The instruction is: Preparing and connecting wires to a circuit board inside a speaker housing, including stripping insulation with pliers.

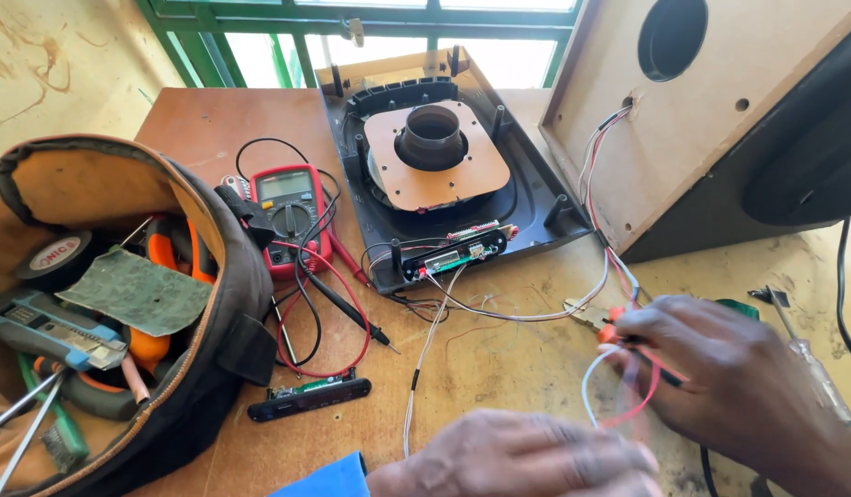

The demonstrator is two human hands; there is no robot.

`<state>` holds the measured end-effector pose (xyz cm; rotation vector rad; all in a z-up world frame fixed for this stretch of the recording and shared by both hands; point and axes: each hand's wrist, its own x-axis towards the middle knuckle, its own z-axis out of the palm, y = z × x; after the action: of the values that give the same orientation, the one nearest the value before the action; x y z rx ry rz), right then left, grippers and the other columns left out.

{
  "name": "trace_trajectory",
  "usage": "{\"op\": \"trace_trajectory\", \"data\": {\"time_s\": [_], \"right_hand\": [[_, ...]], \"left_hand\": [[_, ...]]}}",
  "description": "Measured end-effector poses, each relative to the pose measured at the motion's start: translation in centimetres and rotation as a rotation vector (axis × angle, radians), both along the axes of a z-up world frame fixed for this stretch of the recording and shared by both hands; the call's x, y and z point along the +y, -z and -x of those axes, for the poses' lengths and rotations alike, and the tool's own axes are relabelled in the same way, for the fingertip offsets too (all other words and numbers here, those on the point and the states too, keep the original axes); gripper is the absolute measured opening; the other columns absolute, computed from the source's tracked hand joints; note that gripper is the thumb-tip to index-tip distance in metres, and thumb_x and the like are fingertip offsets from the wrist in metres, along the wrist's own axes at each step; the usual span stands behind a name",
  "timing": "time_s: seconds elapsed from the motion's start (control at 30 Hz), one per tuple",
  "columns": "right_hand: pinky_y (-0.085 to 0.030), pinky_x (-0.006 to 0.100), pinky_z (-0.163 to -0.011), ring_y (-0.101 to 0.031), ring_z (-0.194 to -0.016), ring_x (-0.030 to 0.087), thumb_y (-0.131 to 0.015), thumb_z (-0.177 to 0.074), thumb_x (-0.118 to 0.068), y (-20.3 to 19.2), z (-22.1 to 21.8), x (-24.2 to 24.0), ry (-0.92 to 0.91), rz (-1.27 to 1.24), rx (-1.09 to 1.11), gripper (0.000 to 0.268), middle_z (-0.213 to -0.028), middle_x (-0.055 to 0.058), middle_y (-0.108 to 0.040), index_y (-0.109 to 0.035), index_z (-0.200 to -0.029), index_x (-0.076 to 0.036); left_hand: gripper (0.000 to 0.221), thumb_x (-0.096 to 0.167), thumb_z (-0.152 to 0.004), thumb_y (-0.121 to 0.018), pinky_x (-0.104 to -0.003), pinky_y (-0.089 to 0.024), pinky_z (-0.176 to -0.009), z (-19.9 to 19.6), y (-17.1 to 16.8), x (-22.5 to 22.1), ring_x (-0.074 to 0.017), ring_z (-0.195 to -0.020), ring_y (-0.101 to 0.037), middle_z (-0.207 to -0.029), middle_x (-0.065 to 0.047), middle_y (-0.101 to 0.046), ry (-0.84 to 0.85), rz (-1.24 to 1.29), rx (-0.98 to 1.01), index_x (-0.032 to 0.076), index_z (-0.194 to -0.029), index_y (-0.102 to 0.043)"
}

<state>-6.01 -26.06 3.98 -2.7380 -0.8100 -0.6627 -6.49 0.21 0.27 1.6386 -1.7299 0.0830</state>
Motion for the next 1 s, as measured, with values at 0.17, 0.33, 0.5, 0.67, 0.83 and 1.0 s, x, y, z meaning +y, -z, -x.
{"op": "trace_trajectory", "data": {"time_s": [0.17,0.33,0.5,0.67,0.83,1.0], "right_hand": [[-0.05,0.031,-0.057,-0.065,-0.057,0.018,-0.059,-0.088,-0.036,-3.2,1.7,-1.9,0.064,-0.163,0.062,0.025,-0.071,0.002,-0.068,-0.071,-0.088,-0.015],[-0.052,0.028,-0.064,-0.067,-0.065,0.017,-0.04,-0.097,-0.044,-2.9,2.8,-2.6,0.088,-0.387,0.166,0.05,-0.074,0.005,-0.069,-0.073,-0.082,-0.01],[-0.046,0.029,-0.06,-0.062,-0.057,0.013,-0.038,-0.102,-0.044,-2.0,1.4,-3.0,0.03,-0.469,0.394,0.06,-0.068,0.0,-0.071,-0.079,-0.078,-0.009],[-0.056,0.029,-0.068,-0.06,-0.055,0.014,-0.038,-0.106,-0.043,-2.5,0.0,-1.5,-0.134,-0.153,0.437,0.052,-0.061,-0.004,-0.053,-0.054,-0.067,-0.014],[-0.046,0.035,-0.056,-0.055,-0.051,0.019,-0.044,-0.106,-0.037,-1.9,-0.9,0.6,-0.246,-0.044,0.386,0.042,-0.061,-0.002,-0.051,-0.051,-0.071,-0.013],[-0.052,0.038,-0.063,-0.075,-0.08,0.022,-0.021,-0.102,-0.065,-1.1,-2.1,2.7,-0.363,0.002,0.445,0.068,-0.09,-0.003,-0.079,-0.076,-0.102,-0.025]], "left_hand": [[0.078,0.054,-0.098,-0.049,-0.052,-0.046,-0.121,-1.3,-3.7,-0.7,-0.043,-0.143,-0.056,-0.152,-0.026,-0.052,-0.392,0.283,0.251,0.0,-0.151,-0.029],[0.062,0.046,-0.097,-0.057,-0.048,-0.049,-0.086,-3.4,-0.7,-1.4,-0.0367,-0.106,-0.062,-0.119,-0.017,-0.064,-0.608,0.083,0.194,0.004,-0.139,-0.04],[0.034,0.03,-0.107,-0.047,-0.044,-0.046,-0.061,-3.9,-1.6,-1.1,-0.0307,-0.069,-0.061,-0.078,-0.007,-0.068,-0.656,0.086,0.067,0.01,-0.086,-0.065],[0.021,0.012,-0.103,-0.057,-0.041,-0.057,-0.081,-3.3,-4.2,-0.7,-0.0312,-0.096,-0.066,-0.113,-0.016,-0.067,-0.753,0.354,-0.219,-0.002,-0.116,-0.066],[0.038,0.036,-0.103,-0.055,-0.039,-0.055,-0.072,-1.8,-4.6,-1.0,-0.0243,-0.088,-0.068,-0.101,-0.006,-0.068,-0.656,0.352,0.128,0.008,-0.127,-0.065],[0.061,0.045,-0.094,-0.061,-0.033,-0.05,-0.065,-1.7,-2.8,-1.4,-0.0175,-0.069,-0.053,-0.087,-0.002,-0.063,-0.51,0.261,0.433,0.009,-0.144,-0.055]]}}
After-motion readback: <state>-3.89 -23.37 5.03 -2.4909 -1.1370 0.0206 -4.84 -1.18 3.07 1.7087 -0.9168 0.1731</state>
